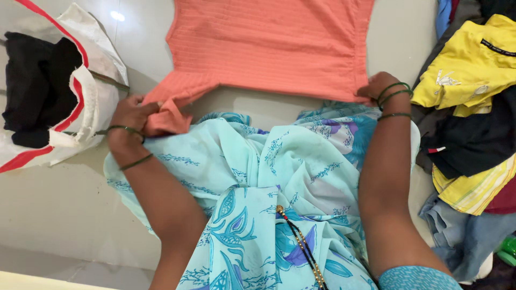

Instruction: The person folds a shirt by laying it flat on the floor, smoothing the fabric, and folding the sleeves and bottom section inward.

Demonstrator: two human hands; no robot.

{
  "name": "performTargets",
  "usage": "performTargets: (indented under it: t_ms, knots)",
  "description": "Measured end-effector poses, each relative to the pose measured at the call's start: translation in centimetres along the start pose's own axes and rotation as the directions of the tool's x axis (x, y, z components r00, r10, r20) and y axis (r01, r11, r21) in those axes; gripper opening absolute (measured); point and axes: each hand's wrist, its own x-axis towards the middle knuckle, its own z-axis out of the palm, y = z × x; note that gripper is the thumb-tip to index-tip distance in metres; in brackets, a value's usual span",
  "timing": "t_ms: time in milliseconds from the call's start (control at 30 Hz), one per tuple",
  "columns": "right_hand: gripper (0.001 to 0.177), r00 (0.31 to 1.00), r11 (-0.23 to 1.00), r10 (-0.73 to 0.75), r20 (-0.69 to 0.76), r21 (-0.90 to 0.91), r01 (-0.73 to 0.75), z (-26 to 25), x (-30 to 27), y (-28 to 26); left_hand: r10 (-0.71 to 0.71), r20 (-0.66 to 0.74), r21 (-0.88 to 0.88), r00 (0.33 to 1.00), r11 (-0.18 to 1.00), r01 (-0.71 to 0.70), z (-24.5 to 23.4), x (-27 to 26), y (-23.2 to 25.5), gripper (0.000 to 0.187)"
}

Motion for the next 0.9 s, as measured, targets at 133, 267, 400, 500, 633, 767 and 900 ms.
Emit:
performTargets:
  t_ms: [133, 267, 400, 500, 633, 767, 900]
  knots:
    - [0.072, 0.994, 0.993, 0.077, -0.080, 0.094, -0.069, -0.4, -2.5, 0.9, 0.013, 0.071, -0.038, 0.997, 0.999, -0.010, -2.0, -4.3, 2.2, 0.064]
    - [0.066, 0.993, 0.936, 0.096, 0.065, 0.332, -0.112, -0.9, -1.5, 1.7, 0.197, 0.198, -0.384, 0.960, 0.917, -0.109, -1.4, -4.3, 5.1, 0.067]
    - [0.037, 0.995, 0.845, -0.090, 0.036, 0.532, 0.058, -1.9, 1.5, 3.1, 0.501, 0.028, -0.144, 0.865, 0.858, -0.492, 0.4, 0.3, 9.9, 0.047]
    - [0.019, 0.983, 0.628, -0.168, -0.068, 0.761, 0.160, -2.6, 3.1, 3.7, 0.578, -0.042, -0.376, 0.815, 0.747, -0.549, 2.6, 7.6, 13.1, 0.034]
    - [0.019, 0.989, 0.413, -0.110, -0.100, 0.900, 0.137, -2.7, 4.5, 1.8, 0.752, -0.009, -0.042, 0.659, 0.658, -0.751, 7.4, 18.4, 14.0, 0.029]
    - [0.025, 0.995, 0.319, -0.102, -0.018, 0.946, 0.050, -3.2, 4.9, -0.2, 0.759, 0.037, 0.456, 0.650, 0.566, -0.687, 10.1, 21.6, 11.9, 0.034]
    - [0.033, 0.995, 0.468, -0.097, -0.027, 0.881, 0.070, -3.3, 6.2, -0.3, 0.840, -0.055, 0.486, 0.540, 0.495, -0.720, 11.2, 18.4, 6.3, 0.075]
